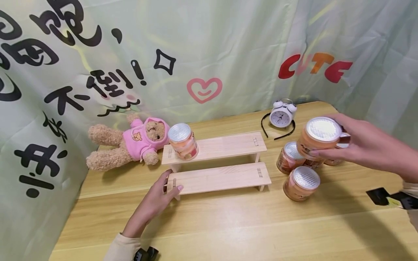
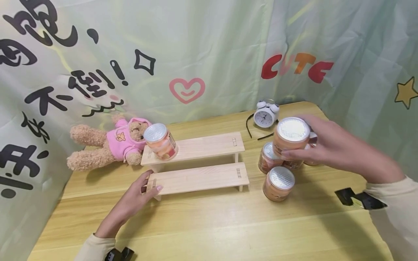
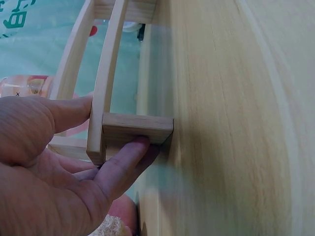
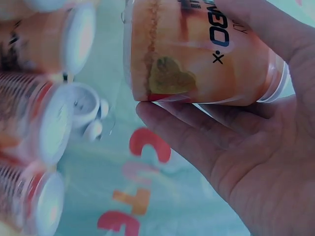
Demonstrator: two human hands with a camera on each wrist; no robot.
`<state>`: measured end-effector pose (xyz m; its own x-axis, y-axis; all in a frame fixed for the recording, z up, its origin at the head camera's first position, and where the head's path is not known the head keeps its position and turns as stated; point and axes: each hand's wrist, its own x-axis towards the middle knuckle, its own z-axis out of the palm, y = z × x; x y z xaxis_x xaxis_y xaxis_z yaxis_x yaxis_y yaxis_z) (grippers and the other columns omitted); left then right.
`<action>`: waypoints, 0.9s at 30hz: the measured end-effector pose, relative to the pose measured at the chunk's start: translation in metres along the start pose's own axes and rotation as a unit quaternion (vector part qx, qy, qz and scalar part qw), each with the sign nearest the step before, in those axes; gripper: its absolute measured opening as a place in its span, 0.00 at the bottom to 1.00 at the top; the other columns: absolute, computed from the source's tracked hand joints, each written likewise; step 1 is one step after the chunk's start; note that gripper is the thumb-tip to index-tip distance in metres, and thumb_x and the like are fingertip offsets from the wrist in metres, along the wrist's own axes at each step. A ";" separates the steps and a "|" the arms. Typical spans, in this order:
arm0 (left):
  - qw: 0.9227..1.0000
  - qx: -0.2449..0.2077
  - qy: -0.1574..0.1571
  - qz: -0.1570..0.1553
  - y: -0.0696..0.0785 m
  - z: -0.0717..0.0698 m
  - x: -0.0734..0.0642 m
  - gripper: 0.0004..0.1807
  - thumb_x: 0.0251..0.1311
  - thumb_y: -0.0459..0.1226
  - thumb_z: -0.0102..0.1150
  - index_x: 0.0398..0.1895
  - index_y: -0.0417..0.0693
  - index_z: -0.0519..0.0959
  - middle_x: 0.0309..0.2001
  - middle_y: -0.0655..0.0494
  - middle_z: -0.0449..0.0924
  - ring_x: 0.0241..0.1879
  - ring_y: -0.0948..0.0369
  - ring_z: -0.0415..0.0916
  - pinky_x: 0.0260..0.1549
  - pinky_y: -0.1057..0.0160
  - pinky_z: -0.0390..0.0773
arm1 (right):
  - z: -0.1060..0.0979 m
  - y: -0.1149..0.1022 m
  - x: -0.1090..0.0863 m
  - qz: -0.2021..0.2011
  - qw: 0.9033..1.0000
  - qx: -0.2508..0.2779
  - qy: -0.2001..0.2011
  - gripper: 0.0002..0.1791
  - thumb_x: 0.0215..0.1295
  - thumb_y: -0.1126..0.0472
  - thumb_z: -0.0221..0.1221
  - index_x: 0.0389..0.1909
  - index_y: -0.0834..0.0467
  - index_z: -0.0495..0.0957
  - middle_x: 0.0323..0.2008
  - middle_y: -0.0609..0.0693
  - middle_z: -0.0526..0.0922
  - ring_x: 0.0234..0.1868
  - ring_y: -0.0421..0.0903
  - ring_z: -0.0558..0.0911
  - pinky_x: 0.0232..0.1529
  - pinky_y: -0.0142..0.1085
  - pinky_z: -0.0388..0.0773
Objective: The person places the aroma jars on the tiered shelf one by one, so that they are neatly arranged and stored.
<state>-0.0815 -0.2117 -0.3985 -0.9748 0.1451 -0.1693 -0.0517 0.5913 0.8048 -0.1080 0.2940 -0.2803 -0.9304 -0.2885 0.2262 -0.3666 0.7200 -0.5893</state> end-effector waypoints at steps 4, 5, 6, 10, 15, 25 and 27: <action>1.000 0.004 -0.003 -0.002 0.001 -0.001 0.001 0.39 0.70 0.44 0.62 0.78 0.43 0.56 0.75 0.34 0.58 0.73 0.39 0.55 0.69 0.38 0.57 | 0.008 -0.017 0.021 -0.040 0.999 0.013 -0.031 0.40 0.44 0.68 0.80 0.60 0.60 0.73 0.45 0.49 0.81 0.40 0.34 0.79 0.35 0.23 0.76; 1.000 0.006 -0.004 -0.003 0.001 -0.001 0.001 0.40 0.70 0.44 0.62 0.78 0.43 0.55 0.75 0.34 0.57 0.74 0.39 0.55 0.69 0.38 0.57 | 0.010 -0.021 0.026 -0.052 0.998 0.023 -0.041 0.39 0.45 0.68 0.79 0.61 0.61 0.73 0.46 0.49 0.80 0.40 0.35 0.79 0.36 0.24 0.76; 1.000 0.007 -0.004 -0.005 0.001 -0.002 0.001 0.40 0.70 0.44 0.62 0.78 0.43 0.55 0.75 0.34 0.57 0.74 0.39 0.54 0.69 0.38 0.56 | 0.014 -0.025 0.032 -0.059 0.996 0.035 -0.051 0.38 0.46 0.68 0.79 0.60 0.61 0.73 0.46 0.49 0.80 0.41 0.36 0.79 0.37 0.25 0.77; 1.000 0.005 -0.006 -0.011 0.002 -0.002 0.001 0.40 0.70 0.45 0.62 0.78 0.44 0.55 0.75 0.35 0.57 0.74 0.40 0.55 0.69 0.38 0.57 | 0.027 -0.041 0.051 -0.072 0.990 0.073 -0.095 0.36 0.51 0.63 0.78 0.60 0.57 0.73 0.47 0.48 0.79 0.43 0.42 0.78 0.41 0.29 0.80; 1.000 0.002 -0.002 -0.015 0.001 -0.003 -0.001 0.40 0.70 0.45 0.62 0.78 0.45 0.56 0.74 0.35 0.60 0.72 0.39 0.58 0.68 0.38 0.60 | 0.046 -0.057 0.073 -0.074 0.985 0.078 -0.138 0.36 0.55 0.55 0.77 0.61 0.56 0.71 0.47 0.47 0.79 0.45 0.43 0.78 0.45 0.36 0.80; 1.000 -0.010 0.000 -0.008 0.000 0.000 0.000 0.38 0.70 0.42 0.63 0.77 0.46 0.57 0.71 0.36 0.66 0.69 0.42 0.63 0.67 0.40 0.63 | 0.090 -0.080 0.113 -0.127 0.971 0.095 -0.177 0.36 0.56 0.54 0.76 0.61 0.60 0.70 0.47 0.50 0.81 0.46 0.45 0.79 0.50 0.45 0.78; 1.000 -0.011 0.001 -0.006 0.001 0.001 0.000 0.38 0.70 0.42 0.63 0.77 0.46 0.57 0.70 0.36 0.66 0.69 0.42 0.64 0.67 0.40 0.64 | 0.098 -0.086 0.119 -0.139 0.970 0.094 -0.178 0.37 0.55 0.55 0.76 0.62 0.61 0.69 0.47 0.50 0.81 0.47 0.45 0.79 0.51 0.44 0.78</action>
<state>-0.0816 -0.2106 -0.3982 -0.9745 0.1363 -0.1785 -0.0687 0.5760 0.8145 -0.1864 0.1361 -0.2786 -0.7222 -0.6784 0.1347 -0.5639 0.4649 -0.6826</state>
